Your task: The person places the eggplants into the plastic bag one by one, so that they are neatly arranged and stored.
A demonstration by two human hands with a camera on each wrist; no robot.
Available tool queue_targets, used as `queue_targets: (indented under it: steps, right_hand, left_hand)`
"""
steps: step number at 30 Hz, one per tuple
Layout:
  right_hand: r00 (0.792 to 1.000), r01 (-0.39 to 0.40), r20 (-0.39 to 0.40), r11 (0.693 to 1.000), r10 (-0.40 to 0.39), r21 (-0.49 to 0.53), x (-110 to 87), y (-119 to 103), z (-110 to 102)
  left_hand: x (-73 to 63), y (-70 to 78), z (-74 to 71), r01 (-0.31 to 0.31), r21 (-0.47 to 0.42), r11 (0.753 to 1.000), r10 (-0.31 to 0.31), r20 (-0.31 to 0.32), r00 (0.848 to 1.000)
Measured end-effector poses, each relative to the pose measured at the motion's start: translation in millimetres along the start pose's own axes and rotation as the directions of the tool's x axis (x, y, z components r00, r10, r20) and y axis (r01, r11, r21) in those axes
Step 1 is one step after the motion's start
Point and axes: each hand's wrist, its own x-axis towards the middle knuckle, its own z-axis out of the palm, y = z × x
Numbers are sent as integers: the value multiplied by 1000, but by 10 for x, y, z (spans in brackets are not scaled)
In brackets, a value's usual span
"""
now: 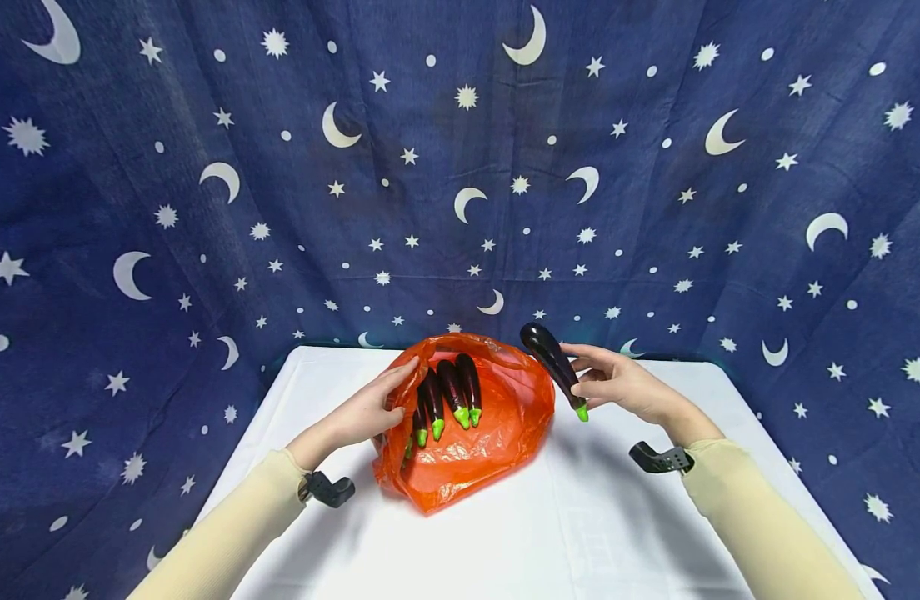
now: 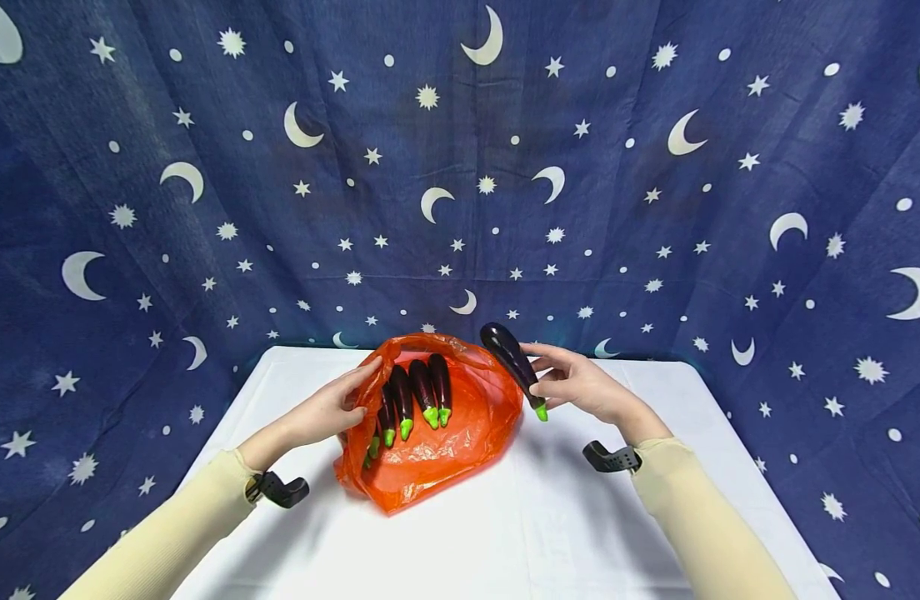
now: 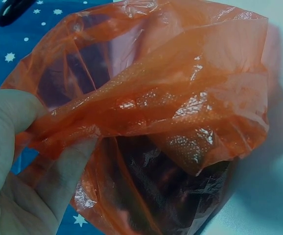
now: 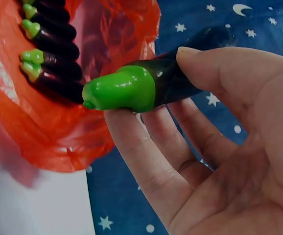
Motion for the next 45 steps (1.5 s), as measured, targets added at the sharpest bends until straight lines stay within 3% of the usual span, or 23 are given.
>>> queue_targets:
  steps: [11,21,27,34,41,45]
  right_hand:
    - [987,13,158,1000,-15,13,138,36,312]
    - [981,-69,180,998,70,-10,320,322,792]
    - [983,-126,133,992,128,-22,513,406,992]
    - [986,-167,30,986,167,-10,742,500,1068]
    - [969,-235,-72,972,234,-5,921,571,1146]
    - [960,-257,-110,966,256,5,987,577,1190]
  left_hand:
    - [21,14,6,20,14,1000,-20,-8,1000]
    - [-128,-11,97,45,7,999,-45,-14,999]
    - [-103,-1,82,40,-2,999,-40,-13,999]
    - [-29,33,50,20,1,1000,-20,-10,1000]
    - [-12,29,46,22,-34,999,-23,-8,1000]
    - [3,36,53,14,-1,1000,-14,-9,1000]
